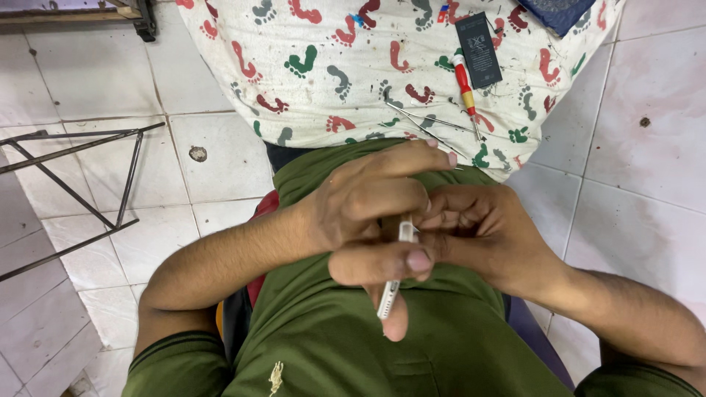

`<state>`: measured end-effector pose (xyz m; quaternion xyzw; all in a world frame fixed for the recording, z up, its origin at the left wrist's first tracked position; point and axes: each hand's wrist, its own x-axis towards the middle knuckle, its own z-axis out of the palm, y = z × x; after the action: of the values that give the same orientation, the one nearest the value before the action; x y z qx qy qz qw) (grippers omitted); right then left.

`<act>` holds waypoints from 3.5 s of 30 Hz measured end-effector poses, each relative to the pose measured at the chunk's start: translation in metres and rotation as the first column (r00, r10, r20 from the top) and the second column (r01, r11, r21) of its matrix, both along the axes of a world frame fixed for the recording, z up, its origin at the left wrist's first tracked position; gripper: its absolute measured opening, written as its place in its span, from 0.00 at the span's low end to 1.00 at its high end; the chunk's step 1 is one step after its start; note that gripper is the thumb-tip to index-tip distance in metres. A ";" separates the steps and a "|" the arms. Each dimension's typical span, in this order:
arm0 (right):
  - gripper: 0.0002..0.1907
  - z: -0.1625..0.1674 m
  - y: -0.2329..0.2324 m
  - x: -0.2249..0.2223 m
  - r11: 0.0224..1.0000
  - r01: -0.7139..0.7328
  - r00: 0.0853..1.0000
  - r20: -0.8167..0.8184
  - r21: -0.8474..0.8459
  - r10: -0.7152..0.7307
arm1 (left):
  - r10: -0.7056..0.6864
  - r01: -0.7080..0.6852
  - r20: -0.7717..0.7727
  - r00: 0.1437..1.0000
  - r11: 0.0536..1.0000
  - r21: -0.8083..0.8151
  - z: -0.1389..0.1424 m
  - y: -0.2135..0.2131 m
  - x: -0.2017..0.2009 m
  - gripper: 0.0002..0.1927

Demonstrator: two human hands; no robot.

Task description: The person disassembles a smartphone, removes the battery, and replaces it with a new one. They then reassemble the phone and connect a charging cable to test it.

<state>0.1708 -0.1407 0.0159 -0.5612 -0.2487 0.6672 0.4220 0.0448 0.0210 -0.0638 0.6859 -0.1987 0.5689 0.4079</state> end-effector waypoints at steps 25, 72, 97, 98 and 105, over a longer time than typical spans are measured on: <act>0.15 0.054 0.022 0.014 0.424 -0.833 0.312 0.934 0.356 -0.172 | -0.860 0.143 -0.042 0.509 0.133 -0.981 0.064 -0.029 -0.041 0.44; 0.09 0.033 0.022 0.003 0.905 -0.289 0.775 0.631 0.312 0.030 | -0.203 0.046 -0.339 0.919 0.907 -0.419 0.031 -0.011 -0.013 0.46; 0.10 0.056 0.025 0.011 0.405 -0.870 0.147 0.931 0.283 -0.336 | -0.774 0.101 -0.246 0.584 0.370 -0.924 0.071 -0.025 -0.037 0.45; 0.10 0.057 0.027 0.011 0.399 -0.877 0.119 0.925 0.269 -0.361 | -0.754 0.092 -0.275 0.596 0.405 -0.910 0.071 -0.026 -0.037 0.45; 0.13 0.064 0.036 0.010 0.427 -0.862 0.161 0.947 0.272 -0.278 | -0.587 0.011 -0.417 0.694 0.587 -0.809 0.061 -0.030 -0.029 0.58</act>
<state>0.1805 -0.1051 0.0798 -0.4720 -0.8561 0.0461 0.2053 0.0156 -0.0094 -0.0024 0.5540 0.0899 0.2380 0.7927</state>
